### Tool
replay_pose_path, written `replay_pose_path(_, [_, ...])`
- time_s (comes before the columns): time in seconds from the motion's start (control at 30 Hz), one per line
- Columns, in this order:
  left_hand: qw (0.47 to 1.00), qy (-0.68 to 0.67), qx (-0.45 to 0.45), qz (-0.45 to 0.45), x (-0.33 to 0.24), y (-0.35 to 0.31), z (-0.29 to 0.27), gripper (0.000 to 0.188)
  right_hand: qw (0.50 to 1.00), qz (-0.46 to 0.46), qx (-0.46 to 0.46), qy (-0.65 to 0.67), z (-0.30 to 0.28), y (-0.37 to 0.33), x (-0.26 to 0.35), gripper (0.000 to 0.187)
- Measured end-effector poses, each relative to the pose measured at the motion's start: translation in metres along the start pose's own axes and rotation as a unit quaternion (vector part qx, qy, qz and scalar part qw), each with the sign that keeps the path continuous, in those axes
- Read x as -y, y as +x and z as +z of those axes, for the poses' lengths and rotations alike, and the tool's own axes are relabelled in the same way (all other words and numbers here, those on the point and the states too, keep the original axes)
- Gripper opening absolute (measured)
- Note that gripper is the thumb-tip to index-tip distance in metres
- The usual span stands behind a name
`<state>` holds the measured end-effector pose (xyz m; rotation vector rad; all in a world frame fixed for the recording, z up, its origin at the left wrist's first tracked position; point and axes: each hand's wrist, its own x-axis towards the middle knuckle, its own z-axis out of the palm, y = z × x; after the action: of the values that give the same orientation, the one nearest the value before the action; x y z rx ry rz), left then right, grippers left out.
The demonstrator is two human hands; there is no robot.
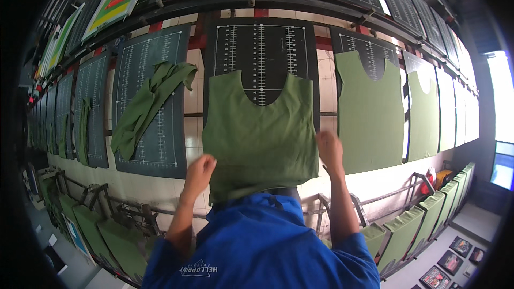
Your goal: The person repeatedly picks up green tank tops, places them on a screen printing press, smooths them out, and folds them. The person also briefly picks up a dark cloth from the floor and walks around the room.
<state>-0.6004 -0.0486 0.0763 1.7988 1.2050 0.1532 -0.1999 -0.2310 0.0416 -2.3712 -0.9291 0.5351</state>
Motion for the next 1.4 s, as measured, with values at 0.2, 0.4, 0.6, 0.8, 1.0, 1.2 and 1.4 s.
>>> replay_pose_path(0.2, [0.939, 0.128, -0.177, 0.264, -0.057, 0.198, 0.014, 0.022, 0.994, -0.038, -0.040, -0.089, 0.039, 0.155, 0.047, 0.032])
replay_pose_path(0.4, [0.917, 0.258, -0.182, 0.244, -0.072, 0.266, 0.025, 0.029, 0.994, -0.013, -0.009, 0.109, 0.051, 0.165, 0.040, 0.031])
replay_pose_path(0.6, [0.914, 0.250, -0.118, 0.298, -0.070, 0.282, 0.020, 0.012, 0.983, 0.018, 0.105, 0.151, 0.029, 0.184, 0.072, 0.033])
replay_pose_path(0.8, [0.925, 0.195, -0.103, 0.310, -0.058, 0.278, 0.004, 0.007, 0.990, 0.018, 0.118, 0.070, 0.018, 0.186, 0.091, 0.025])
replay_pose_path(1.0, [0.941, 0.085, -0.113, 0.307, -0.057, 0.282, -0.016, 0.016, 0.987, -0.125, -0.018, 0.097, 0.023, 0.195, 0.071, 0.016])
replay_pose_path(1.2, [0.917, 0.176, -0.129, 0.333, -0.059, 0.319, -0.039, 0.017, 0.978, -0.185, -0.057, 0.079, 0.024, 0.239, 0.085, 0.014])
replay_pose_path(1.4, [0.915, 0.221, -0.093, 0.325, -0.053, 0.337, -0.037, 0.016, 0.978, -0.196, -0.006, -0.075, 0.032, 0.248, 0.098, 0.026])
